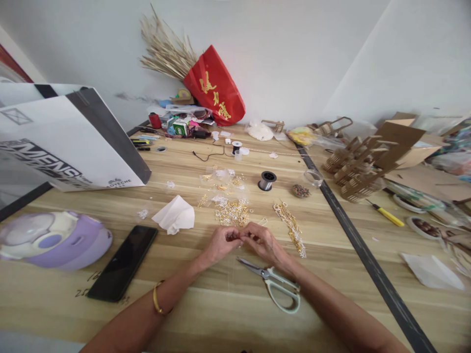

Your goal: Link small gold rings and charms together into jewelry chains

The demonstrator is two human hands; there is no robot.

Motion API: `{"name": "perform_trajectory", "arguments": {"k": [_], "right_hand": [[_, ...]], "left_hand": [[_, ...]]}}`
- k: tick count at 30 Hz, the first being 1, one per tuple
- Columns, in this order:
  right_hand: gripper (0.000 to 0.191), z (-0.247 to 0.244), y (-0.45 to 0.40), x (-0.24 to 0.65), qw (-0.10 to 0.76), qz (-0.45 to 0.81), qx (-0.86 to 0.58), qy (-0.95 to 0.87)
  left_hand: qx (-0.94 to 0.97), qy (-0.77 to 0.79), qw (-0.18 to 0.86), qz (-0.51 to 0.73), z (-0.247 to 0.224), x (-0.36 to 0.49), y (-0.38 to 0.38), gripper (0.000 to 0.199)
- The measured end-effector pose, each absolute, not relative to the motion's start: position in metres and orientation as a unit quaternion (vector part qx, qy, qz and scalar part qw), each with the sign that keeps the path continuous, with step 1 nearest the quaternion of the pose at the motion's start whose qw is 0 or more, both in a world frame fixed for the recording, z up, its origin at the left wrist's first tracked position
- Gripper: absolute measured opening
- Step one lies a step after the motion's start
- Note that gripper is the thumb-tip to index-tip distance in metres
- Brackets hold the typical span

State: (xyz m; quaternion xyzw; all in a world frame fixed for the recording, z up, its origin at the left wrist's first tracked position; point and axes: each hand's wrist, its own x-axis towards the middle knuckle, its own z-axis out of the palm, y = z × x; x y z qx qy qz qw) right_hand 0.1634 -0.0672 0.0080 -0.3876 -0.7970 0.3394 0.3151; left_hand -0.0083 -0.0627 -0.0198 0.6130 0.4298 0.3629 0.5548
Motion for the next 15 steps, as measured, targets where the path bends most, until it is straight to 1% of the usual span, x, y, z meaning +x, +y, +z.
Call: {"name": "perform_trajectory", "arguments": {"k": [4, 10, 15], "right_hand": [[0.016, 0.0055, -0.0666, 0.1636, 0.32, 0.343, -0.381, -0.797], [0.017, 0.0052, -0.0659, 0.1637, 0.328, 0.347, -0.38, -0.792], [0.017, 0.0037, -0.0648, 0.1641, 0.336, 0.357, -0.366, -0.792]], "left_hand": [[0.63, 0.437, 0.532, 0.36, -0.0159, -0.0085, -0.0629, 0.015], [0.657, 0.44, 0.496, 0.359, -0.0136, -0.0089, -0.0637, 0.014], [0.677, 0.429, 0.479, 0.359, -0.0122, -0.0099, -0.0634, 0.019]]}}
